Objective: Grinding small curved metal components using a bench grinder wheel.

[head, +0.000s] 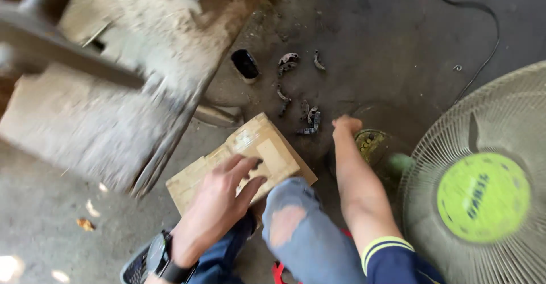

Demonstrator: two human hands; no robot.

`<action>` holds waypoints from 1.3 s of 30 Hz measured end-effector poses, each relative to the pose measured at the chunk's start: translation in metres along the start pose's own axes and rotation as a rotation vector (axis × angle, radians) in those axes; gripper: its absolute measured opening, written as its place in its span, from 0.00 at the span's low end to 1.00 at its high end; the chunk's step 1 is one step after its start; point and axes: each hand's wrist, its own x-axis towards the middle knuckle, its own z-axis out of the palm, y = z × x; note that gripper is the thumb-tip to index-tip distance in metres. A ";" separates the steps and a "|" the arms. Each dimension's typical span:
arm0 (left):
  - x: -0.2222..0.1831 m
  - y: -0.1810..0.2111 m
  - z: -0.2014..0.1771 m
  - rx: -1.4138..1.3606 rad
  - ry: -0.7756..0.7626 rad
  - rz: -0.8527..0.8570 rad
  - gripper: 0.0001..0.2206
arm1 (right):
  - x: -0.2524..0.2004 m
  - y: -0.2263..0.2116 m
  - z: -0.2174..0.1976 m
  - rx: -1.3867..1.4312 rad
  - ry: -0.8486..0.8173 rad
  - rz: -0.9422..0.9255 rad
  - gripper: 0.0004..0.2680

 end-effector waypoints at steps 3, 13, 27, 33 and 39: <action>0.028 -0.020 0.008 -0.001 -0.107 -0.085 0.14 | -0.066 0.019 0.035 -0.335 -0.060 -0.251 0.11; 0.061 -0.053 0.025 0.001 -0.145 -0.116 0.14 | -0.235 0.008 0.180 -1.090 0.151 -0.821 0.17; 0.049 -0.044 0.005 -0.058 -0.139 -0.145 0.13 | -0.163 -0.002 0.124 -1.068 -0.270 -0.501 0.19; 0.037 -0.042 -0.003 -0.099 -0.076 -0.126 0.13 | -0.157 0.007 0.130 -0.925 0.055 -0.605 0.11; 0.000 -0.016 -0.008 -0.133 0.040 -0.063 0.13 | -0.169 -0.070 0.174 0.000 -0.378 -0.077 0.05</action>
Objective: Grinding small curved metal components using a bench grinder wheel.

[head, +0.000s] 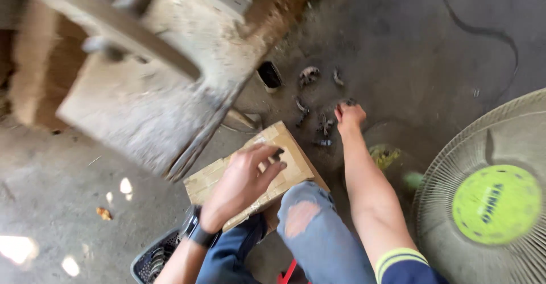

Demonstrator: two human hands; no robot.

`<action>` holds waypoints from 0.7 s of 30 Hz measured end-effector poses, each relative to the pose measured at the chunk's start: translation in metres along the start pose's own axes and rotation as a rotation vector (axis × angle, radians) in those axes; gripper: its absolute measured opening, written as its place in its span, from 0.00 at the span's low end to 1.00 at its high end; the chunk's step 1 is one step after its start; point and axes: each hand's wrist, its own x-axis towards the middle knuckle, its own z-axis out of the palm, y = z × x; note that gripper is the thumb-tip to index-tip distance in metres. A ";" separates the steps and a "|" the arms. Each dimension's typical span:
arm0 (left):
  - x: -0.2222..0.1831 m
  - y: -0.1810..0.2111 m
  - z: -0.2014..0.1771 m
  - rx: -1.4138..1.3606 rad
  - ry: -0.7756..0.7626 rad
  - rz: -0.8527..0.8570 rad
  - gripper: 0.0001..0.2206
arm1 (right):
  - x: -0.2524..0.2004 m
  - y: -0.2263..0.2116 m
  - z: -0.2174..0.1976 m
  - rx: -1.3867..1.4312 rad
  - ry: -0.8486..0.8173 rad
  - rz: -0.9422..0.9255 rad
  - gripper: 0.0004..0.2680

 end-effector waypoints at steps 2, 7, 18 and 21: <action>-0.011 -0.008 0.004 -0.002 0.079 0.045 0.14 | -0.033 -0.043 0.035 0.287 -0.273 0.132 0.03; -0.016 -0.020 0.012 0.032 0.515 0.079 0.14 | -0.210 -0.153 0.127 0.450 -0.971 0.160 0.04; 0.004 -0.036 -0.017 -0.381 0.774 0.088 0.11 | -0.356 -0.165 0.190 0.189 -1.294 0.141 0.06; 0.018 -0.058 -0.029 -0.208 0.967 0.216 0.10 | -0.364 -0.161 0.207 0.137 -1.221 0.179 0.07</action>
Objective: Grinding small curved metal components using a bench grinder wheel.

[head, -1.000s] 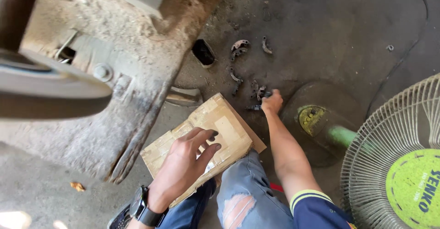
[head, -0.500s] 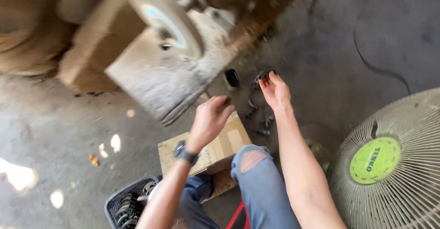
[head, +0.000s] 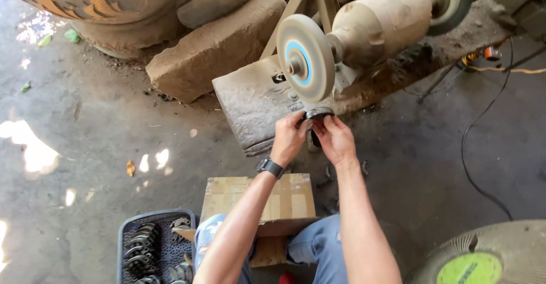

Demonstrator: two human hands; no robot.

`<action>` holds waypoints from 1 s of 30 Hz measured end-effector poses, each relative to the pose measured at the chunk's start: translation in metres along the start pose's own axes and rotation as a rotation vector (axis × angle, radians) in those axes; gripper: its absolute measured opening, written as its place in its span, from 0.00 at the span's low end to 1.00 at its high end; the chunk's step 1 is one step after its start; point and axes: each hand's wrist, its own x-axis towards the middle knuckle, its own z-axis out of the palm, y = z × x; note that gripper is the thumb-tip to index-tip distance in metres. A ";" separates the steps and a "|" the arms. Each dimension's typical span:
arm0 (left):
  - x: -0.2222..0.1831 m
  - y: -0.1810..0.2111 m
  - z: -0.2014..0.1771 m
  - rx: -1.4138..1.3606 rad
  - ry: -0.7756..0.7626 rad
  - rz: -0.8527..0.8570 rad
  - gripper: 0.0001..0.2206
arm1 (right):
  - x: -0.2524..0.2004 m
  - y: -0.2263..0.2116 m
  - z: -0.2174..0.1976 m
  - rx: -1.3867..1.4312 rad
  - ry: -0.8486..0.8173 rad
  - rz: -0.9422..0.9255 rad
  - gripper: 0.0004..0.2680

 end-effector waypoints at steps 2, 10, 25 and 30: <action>0.011 -0.009 -0.002 0.025 0.077 0.120 0.10 | 0.013 0.006 -0.004 -0.018 0.054 0.024 0.08; 0.031 -0.026 -0.006 0.019 0.030 0.026 0.08 | 0.045 0.043 -0.018 0.098 0.179 -0.043 0.08; 0.039 -0.029 -0.007 0.020 0.097 0.057 0.05 | 0.046 0.047 0.018 0.121 0.152 -0.087 0.10; 0.031 -0.027 -0.017 0.037 0.130 0.020 0.05 | 0.043 0.053 0.031 0.085 0.137 -0.033 0.09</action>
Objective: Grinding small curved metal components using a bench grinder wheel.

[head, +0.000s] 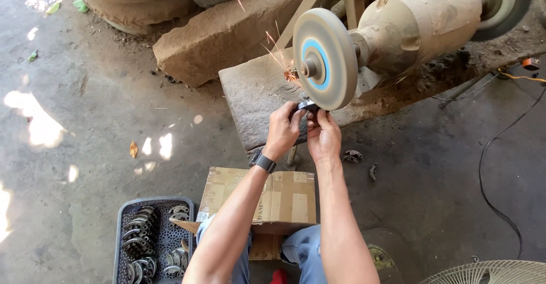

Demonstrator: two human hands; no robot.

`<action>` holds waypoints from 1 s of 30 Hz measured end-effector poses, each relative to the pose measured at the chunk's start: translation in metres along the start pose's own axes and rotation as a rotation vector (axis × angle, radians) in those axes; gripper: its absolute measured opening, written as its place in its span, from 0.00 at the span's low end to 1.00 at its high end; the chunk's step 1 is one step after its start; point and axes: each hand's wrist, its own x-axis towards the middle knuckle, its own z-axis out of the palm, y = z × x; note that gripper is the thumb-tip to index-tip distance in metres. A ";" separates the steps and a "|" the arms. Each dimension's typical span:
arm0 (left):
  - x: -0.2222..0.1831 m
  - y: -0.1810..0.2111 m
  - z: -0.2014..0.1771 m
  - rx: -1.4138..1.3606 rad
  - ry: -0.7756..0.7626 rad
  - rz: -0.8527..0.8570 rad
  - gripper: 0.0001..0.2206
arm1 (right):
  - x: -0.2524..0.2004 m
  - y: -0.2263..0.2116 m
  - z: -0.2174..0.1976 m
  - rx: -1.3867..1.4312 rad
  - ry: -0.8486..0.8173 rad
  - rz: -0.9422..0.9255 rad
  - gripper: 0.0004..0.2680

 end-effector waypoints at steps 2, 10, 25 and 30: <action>0.001 0.000 0.007 0.005 0.009 0.009 0.06 | -0.001 -0.004 -0.001 -0.002 0.013 0.004 0.09; -0.003 0.007 0.013 -0.119 0.003 -0.053 0.07 | 0.000 -0.012 -0.007 -0.030 0.017 -0.048 0.07; -0.017 0.001 0.006 -0.056 -0.035 -0.104 0.06 | -0.006 -0.017 0.007 -0.203 -0.055 -0.119 0.07; -0.020 0.006 -0.012 -0.028 0.005 -0.088 0.06 | -0.011 -0.008 0.014 -0.242 -0.094 -0.064 0.06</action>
